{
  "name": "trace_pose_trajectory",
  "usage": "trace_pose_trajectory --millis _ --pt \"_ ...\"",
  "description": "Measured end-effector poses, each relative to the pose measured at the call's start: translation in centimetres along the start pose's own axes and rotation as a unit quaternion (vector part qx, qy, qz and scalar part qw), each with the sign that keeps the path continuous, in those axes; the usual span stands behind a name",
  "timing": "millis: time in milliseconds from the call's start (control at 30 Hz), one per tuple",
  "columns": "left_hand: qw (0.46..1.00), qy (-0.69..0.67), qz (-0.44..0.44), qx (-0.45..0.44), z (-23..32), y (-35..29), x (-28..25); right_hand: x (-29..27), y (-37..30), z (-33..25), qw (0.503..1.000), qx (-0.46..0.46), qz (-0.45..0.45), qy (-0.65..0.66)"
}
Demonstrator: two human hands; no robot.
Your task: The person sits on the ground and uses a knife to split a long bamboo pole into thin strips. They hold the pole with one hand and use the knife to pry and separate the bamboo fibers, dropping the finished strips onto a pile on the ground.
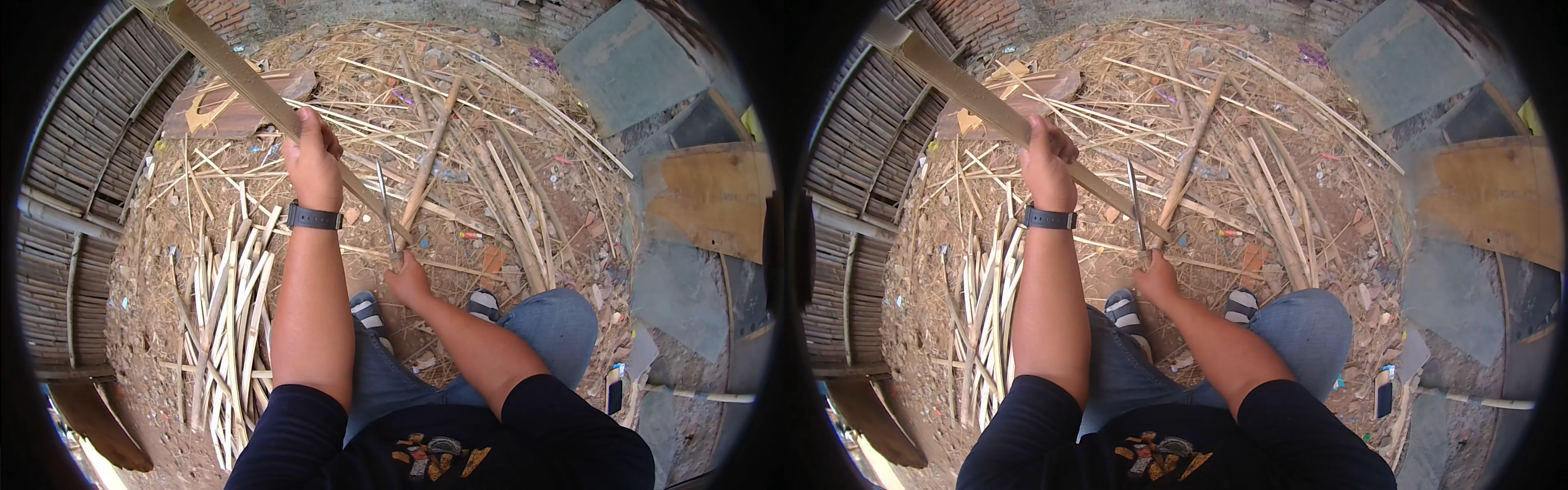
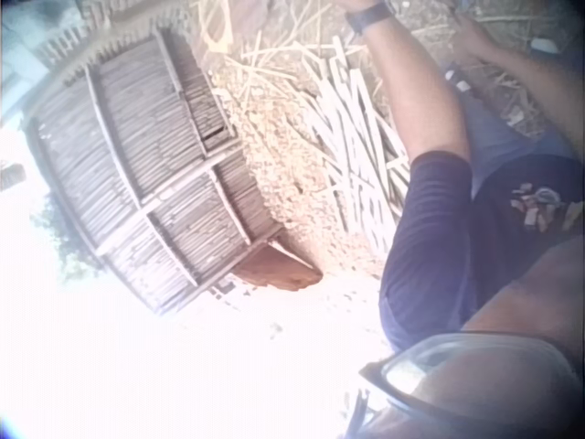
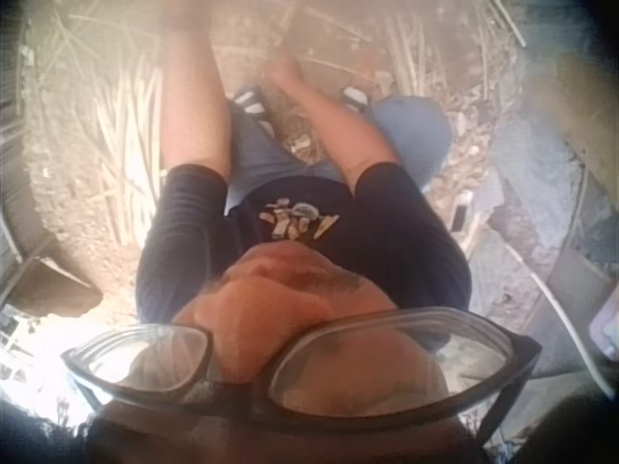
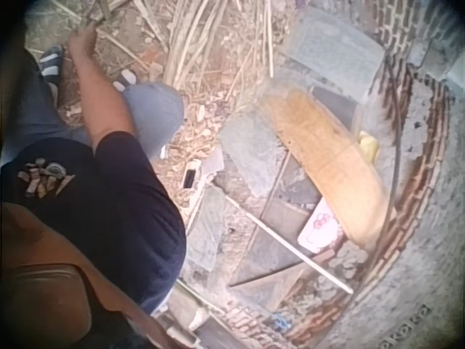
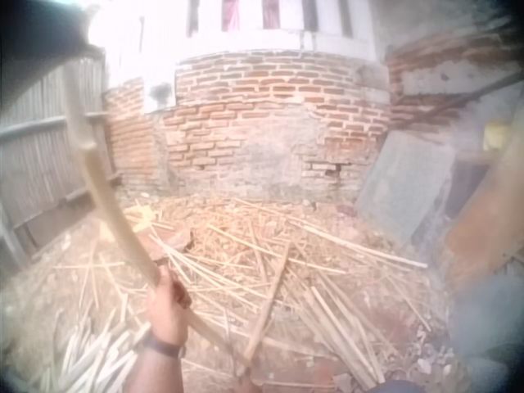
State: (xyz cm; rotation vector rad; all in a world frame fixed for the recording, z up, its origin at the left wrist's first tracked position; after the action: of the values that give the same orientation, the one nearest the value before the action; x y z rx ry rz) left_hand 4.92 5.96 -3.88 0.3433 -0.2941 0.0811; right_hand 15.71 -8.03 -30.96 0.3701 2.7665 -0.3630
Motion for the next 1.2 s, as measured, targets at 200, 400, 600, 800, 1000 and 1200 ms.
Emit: trace_pose_trajectory --millis 200,400,600,800,1000,1200 --pt "1.000 -0.003 0.010 -0.003 -0.1 0.0 0.0 0.1 0.2 0.1 1.000 0.007 0.004 -0.001" --pt "1.000 -0.004 0.005 0.004 -0.1 -0.1 0.3 -0.1 -0.1 -0.2 1.000 0.003 0.005 0.007" --pt "1.000 -0.002 -0.007 0.012 -0.2 0.1 0.1 0.0 0.0 0.0 1.000 0.029 -0.007 0.007" --pt "1.000 -0.008 -0.005 0.004 -0.1 0.0 0.2 -0.1 0.1 0.4 1.000 0.004 0.003 0.004" --pt "1.000 0.012 -0.012 0.015 0.2 -0.2 0.5 -0.1 -0.1 1.1 1.000 0.011 0.020 -0.006" --pt "0.999 -0.016 -0.025 0.021 -0.1 -0.1 0.5 -0.3 -0.2 1.0 1.000 0.021 0.004 0.000"
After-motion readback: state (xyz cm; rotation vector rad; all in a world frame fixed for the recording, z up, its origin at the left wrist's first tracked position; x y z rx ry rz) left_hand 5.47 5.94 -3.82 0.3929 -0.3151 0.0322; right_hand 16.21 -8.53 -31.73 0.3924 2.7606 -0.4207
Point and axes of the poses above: each hand's wrist, its own y-axis towards the middle knuckle, its own x-axis out of the palm, z = x × y, the point moved 5 cm from there along y, towards the middle knuckle, and after that the axes turned 9 degrees about y, right-handed, at the moved point
